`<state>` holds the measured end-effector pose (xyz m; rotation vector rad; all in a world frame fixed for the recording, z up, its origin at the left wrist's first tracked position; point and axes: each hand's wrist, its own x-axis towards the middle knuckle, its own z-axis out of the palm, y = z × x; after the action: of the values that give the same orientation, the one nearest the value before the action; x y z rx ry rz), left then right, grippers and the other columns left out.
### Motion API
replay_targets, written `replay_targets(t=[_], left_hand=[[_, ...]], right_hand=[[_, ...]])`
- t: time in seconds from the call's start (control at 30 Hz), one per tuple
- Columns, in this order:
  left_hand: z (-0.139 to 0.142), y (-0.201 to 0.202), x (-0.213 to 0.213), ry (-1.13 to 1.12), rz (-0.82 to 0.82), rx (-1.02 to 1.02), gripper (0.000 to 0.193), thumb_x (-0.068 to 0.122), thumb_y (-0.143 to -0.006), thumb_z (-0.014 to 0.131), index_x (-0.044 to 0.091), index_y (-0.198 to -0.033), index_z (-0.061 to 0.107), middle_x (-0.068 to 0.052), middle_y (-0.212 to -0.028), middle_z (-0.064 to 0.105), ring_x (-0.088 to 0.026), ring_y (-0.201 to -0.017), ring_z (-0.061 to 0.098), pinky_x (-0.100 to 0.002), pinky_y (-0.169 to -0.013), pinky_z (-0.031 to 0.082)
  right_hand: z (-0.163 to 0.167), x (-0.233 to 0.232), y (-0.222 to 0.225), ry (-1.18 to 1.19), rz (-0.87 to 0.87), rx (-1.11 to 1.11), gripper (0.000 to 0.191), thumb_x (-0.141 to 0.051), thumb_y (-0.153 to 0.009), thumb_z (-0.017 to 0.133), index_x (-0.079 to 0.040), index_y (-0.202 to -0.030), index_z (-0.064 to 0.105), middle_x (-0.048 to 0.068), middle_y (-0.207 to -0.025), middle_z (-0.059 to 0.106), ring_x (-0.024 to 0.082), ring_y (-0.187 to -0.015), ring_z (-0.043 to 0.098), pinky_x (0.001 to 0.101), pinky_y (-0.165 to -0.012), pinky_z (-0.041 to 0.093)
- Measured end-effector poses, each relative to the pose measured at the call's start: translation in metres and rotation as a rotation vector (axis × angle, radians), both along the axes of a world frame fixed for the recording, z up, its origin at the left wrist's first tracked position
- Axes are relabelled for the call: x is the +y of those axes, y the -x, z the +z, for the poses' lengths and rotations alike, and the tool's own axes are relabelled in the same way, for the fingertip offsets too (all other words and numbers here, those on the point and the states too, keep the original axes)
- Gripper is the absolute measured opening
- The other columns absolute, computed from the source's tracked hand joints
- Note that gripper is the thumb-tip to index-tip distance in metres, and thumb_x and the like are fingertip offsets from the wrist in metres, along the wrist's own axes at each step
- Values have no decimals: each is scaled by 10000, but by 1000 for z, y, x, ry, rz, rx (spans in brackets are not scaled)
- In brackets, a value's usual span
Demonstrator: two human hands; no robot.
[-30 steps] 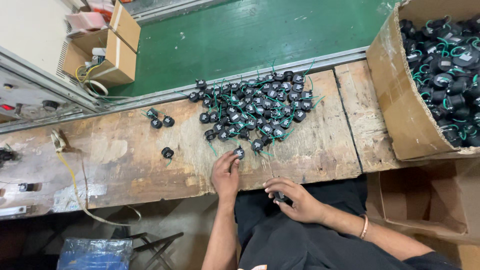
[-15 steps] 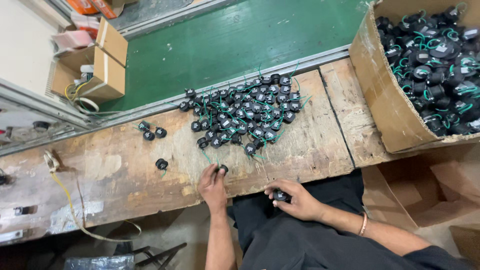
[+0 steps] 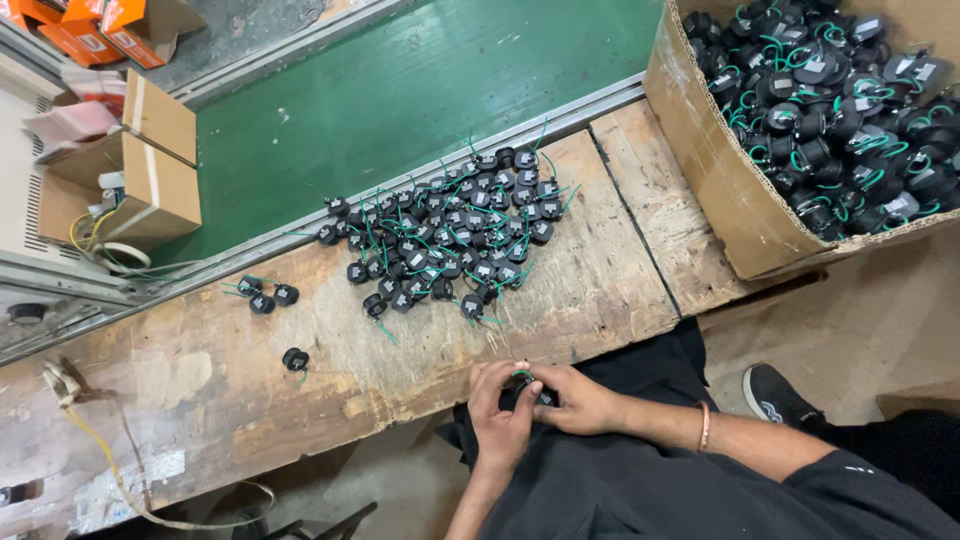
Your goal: The person picks up black plug-shaped electronic components with green wires from the workbench one at a time, manipulates and coils each component's wire in their hands, and places the finished components into a large cardboard box beside the bench. A second worker at the same bench handles similar components on the left side.
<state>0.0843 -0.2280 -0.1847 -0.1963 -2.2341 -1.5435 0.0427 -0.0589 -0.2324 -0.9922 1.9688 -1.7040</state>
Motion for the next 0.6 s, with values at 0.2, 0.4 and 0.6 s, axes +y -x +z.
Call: replay_targets(t=[0.2,0.4,0.6], left_hand=[[2,-5,-5,255,-104,283,305,-16,-805,762,82,-1083,687,-50,-1089,757,-281,-1123,684,-501,-1107,448],[-5,-3,-27,141,-283,95,219,-14,-824,756,78,-1021,735,-80,-1151,783,-291,-1188,722,-439,-1100,531],[-29,-9,-17,-437,-368,-210,292,-64,-745,854,40,-918,643,-76,-1028,675,-252,-1096,612,-391,-1013,486]], right_hand=[[-9,10,-2,43,85,-36,426,-195,-913,757,-19,-1270,605,149,-1105,726,281,-1025,734,393,-876,558],[-14,17,-4,11,119,-244,259,-209,-933,756,-19,-1092,680,93,-852,628,133,-798,560,347,-714,490],[8,14,-8,-65,23,-41,360,-201,-828,834,-11,-1074,652,119,-880,677,238,-812,658,367,-718,543]])
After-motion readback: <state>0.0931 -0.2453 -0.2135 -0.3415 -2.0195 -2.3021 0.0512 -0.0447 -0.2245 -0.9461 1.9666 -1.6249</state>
